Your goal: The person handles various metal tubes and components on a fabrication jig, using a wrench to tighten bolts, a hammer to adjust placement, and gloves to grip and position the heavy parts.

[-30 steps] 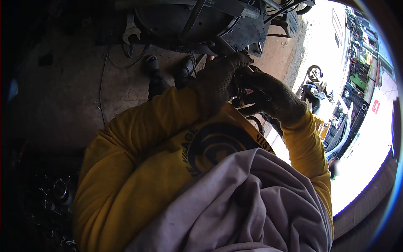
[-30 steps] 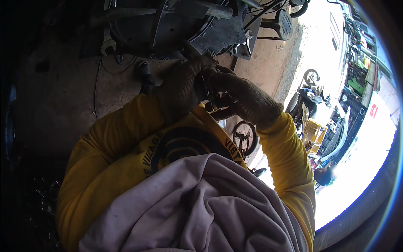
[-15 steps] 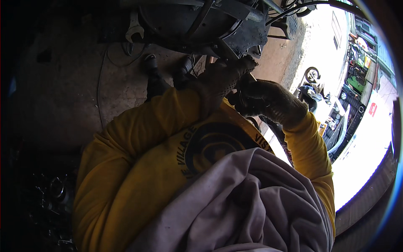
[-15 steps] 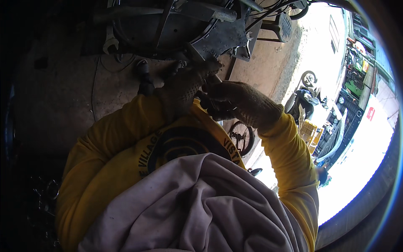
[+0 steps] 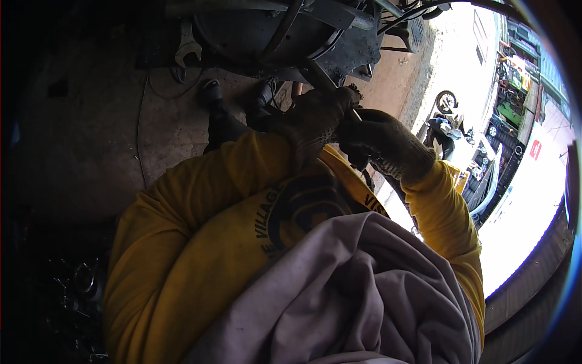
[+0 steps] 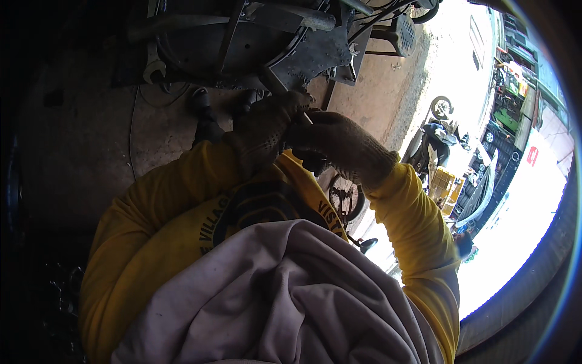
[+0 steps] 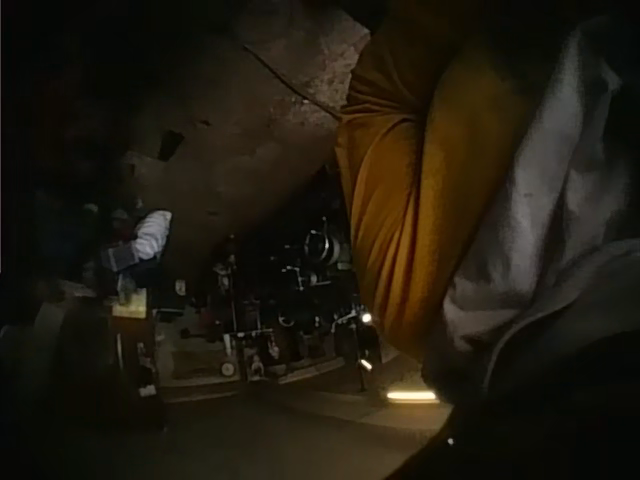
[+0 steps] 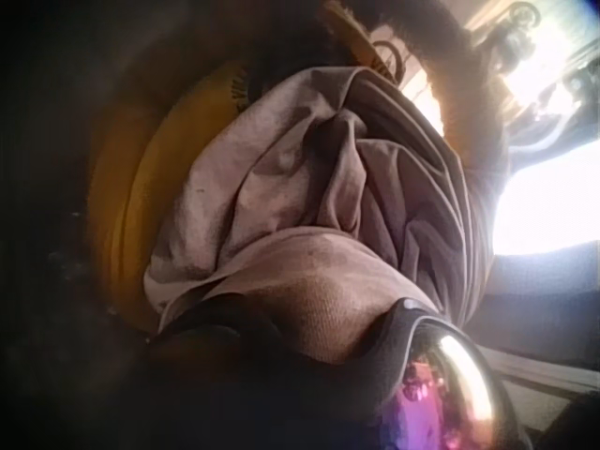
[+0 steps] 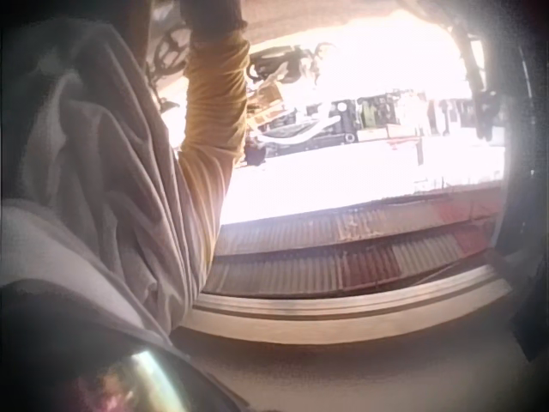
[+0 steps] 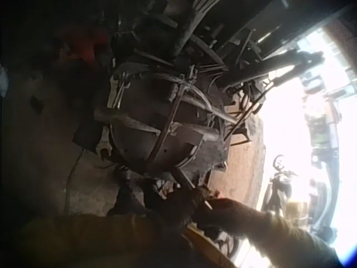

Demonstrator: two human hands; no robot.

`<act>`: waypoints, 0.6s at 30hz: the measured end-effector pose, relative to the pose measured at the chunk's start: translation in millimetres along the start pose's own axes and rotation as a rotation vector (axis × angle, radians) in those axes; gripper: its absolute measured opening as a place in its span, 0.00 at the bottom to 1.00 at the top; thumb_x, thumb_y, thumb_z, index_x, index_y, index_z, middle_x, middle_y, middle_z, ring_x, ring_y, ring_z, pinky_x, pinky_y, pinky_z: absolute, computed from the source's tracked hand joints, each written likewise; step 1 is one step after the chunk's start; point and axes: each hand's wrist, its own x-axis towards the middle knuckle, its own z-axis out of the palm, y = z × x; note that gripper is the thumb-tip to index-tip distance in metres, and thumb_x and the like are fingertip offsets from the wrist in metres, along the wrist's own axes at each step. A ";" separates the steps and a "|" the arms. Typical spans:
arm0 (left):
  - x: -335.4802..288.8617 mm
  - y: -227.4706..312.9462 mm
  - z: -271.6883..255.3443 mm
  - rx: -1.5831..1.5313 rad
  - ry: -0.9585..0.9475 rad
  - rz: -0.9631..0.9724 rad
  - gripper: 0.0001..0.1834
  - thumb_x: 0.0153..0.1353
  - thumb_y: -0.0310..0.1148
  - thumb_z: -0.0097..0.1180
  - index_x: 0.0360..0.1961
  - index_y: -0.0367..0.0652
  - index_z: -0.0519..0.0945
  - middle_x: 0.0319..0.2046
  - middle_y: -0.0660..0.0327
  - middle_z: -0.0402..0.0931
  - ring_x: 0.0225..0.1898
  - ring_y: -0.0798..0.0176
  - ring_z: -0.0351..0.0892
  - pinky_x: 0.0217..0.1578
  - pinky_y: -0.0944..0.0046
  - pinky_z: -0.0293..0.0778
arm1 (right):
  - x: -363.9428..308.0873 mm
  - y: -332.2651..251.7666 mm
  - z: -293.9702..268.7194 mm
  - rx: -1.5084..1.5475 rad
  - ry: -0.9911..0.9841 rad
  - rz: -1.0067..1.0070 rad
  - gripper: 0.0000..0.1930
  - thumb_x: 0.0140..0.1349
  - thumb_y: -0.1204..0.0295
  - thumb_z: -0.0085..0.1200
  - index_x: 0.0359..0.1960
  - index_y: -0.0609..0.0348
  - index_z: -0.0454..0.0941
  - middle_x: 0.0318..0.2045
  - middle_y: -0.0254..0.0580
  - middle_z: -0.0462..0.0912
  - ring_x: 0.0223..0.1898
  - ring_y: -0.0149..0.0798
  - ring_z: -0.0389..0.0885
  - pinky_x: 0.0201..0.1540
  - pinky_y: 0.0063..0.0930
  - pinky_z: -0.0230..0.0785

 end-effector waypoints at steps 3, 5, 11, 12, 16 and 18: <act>18.6 -15.5 -13.4 -0.142 -0.080 0.035 0.15 0.67 0.42 0.51 0.33 0.40 0.77 0.27 0.60 0.78 0.25 0.66 0.77 0.30 0.67 0.75 | -3.6 0.9 0.6 -0.051 -0.021 -0.063 0.14 0.71 0.72 0.47 0.53 0.66 0.76 0.41 0.40 0.83 0.40 0.31 0.83 0.44 0.26 0.77; 25.7 -23.2 -25.1 0.114 -0.254 0.249 0.15 0.68 0.43 0.52 0.35 0.40 0.77 0.29 0.60 0.78 0.29 0.65 0.79 0.33 0.65 0.76 | -12.7 18.2 12.9 0.096 0.152 -0.091 0.14 0.71 0.75 0.48 0.55 0.67 0.74 0.41 0.42 0.83 0.40 0.32 0.83 0.42 0.25 0.77; 4.7 -7.3 -6.3 -0.187 -0.143 0.033 0.19 0.69 0.48 0.52 0.43 0.40 0.76 0.32 0.59 0.79 0.39 0.63 0.81 0.44 0.60 0.77 | -35.8 64.6 44.3 0.465 0.296 -0.080 0.17 0.65 0.81 0.56 0.55 0.66 0.73 0.37 0.39 0.82 0.37 0.30 0.81 0.40 0.26 0.77; 2.0 -9.0 -6.0 -0.176 -0.145 0.030 0.19 0.69 0.48 0.52 0.43 0.40 0.76 0.32 0.59 0.79 0.39 0.63 0.81 0.44 0.60 0.77 | -33.7 66.8 48.2 0.601 0.292 -0.084 0.16 0.64 0.81 0.56 0.54 0.66 0.73 0.37 0.39 0.81 0.37 0.30 0.81 0.39 0.26 0.76; 20.5 -15.5 -18.2 -0.273 -0.278 0.063 0.19 0.69 0.46 0.53 0.46 0.39 0.75 0.35 0.56 0.79 0.39 0.58 0.81 0.46 0.58 0.78 | -29.9 64.6 55.0 0.406 0.408 -0.060 0.16 0.63 0.79 0.58 0.52 0.67 0.74 0.39 0.40 0.80 0.37 0.32 0.81 0.39 0.26 0.76; 26.0 -17.4 -19.2 -0.278 -0.304 -0.054 0.19 0.69 0.45 0.53 0.47 0.38 0.74 0.36 0.55 0.79 0.40 0.57 0.81 0.47 0.57 0.78 | -28.1 60.9 50.0 0.119 0.422 -0.078 0.16 0.63 0.78 0.56 0.52 0.67 0.73 0.39 0.41 0.79 0.37 0.33 0.81 0.39 0.27 0.76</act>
